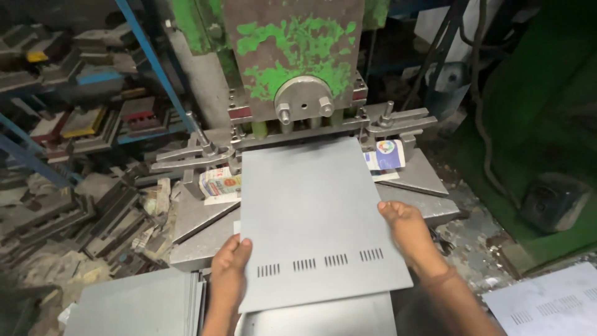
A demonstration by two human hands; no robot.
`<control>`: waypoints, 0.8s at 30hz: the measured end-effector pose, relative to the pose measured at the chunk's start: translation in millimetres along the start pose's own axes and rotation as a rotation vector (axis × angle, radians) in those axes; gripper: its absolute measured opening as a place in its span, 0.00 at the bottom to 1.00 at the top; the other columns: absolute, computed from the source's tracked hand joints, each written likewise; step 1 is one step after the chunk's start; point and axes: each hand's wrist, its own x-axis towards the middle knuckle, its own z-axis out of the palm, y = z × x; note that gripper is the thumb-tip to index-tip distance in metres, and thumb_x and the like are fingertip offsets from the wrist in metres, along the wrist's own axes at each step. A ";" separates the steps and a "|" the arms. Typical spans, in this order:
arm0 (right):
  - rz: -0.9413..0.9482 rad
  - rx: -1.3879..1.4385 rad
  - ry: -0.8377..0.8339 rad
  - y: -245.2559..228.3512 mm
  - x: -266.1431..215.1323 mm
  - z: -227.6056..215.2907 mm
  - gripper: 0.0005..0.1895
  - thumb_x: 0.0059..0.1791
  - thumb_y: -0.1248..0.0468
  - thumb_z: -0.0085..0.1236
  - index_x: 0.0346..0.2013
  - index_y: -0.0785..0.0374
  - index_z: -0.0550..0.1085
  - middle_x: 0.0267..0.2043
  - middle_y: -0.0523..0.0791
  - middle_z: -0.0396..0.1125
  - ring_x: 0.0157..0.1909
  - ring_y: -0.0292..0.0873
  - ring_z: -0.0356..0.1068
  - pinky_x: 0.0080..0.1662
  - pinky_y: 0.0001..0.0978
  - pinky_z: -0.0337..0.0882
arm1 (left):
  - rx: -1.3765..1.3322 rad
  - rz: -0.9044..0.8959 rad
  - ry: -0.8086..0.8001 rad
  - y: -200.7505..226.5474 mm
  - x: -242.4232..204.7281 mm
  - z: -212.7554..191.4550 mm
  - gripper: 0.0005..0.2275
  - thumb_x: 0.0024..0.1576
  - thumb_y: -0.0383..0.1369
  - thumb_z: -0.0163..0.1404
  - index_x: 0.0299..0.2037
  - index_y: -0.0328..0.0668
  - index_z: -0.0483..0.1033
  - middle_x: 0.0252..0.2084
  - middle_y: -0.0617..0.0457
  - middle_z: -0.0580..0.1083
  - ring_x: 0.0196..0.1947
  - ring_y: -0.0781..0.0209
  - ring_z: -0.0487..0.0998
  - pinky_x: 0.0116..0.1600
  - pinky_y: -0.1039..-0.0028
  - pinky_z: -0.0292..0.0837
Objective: Feeding metal sheets into a mechanical press to stamp vents and stacking the finished parts.
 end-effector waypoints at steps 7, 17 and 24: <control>0.135 -0.113 -0.025 -71.3 23.1 25.8 0.20 0.55 0.63 0.45 0.57 0.74 0.72 0.53 0.58 0.73 0.52 0.53 0.75 0.54 0.38 0.73 | -0.068 -0.095 -0.021 34.3 51.1 23.9 0.14 0.64 0.27 0.43 0.55 0.29 0.76 0.45 0.40 0.80 0.43 0.57 0.78 0.53 0.72 0.69; 0.107 -0.038 -0.143 -30.2 106.3 12.1 0.13 0.56 0.63 0.51 0.33 0.70 0.76 0.20 0.46 0.60 0.19 0.39 0.54 0.23 0.30 0.55 | 0.002 -0.086 0.014 29.2 77.6 35.0 0.13 0.65 0.28 0.44 0.51 0.26 0.78 0.41 0.38 0.79 0.36 0.56 0.76 0.46 0.73 0.69; 0.062 -0.030 -0.147 -33.2 105.7 14.3 0.12 0.55 0.65 0.52 0.31 0.70 0.77 0.24 0.49 0.68 0.23 0.40 0.62 0.29 0.28 0.63 | -0.060 -0.079 0.026 23.3 84.5 34.3 0.14 0.64 0.28 0.45 0.54 0.25 0.76 0.43 0.38 0.79 0.38 0.57 0.75 0.47 0.75 0.67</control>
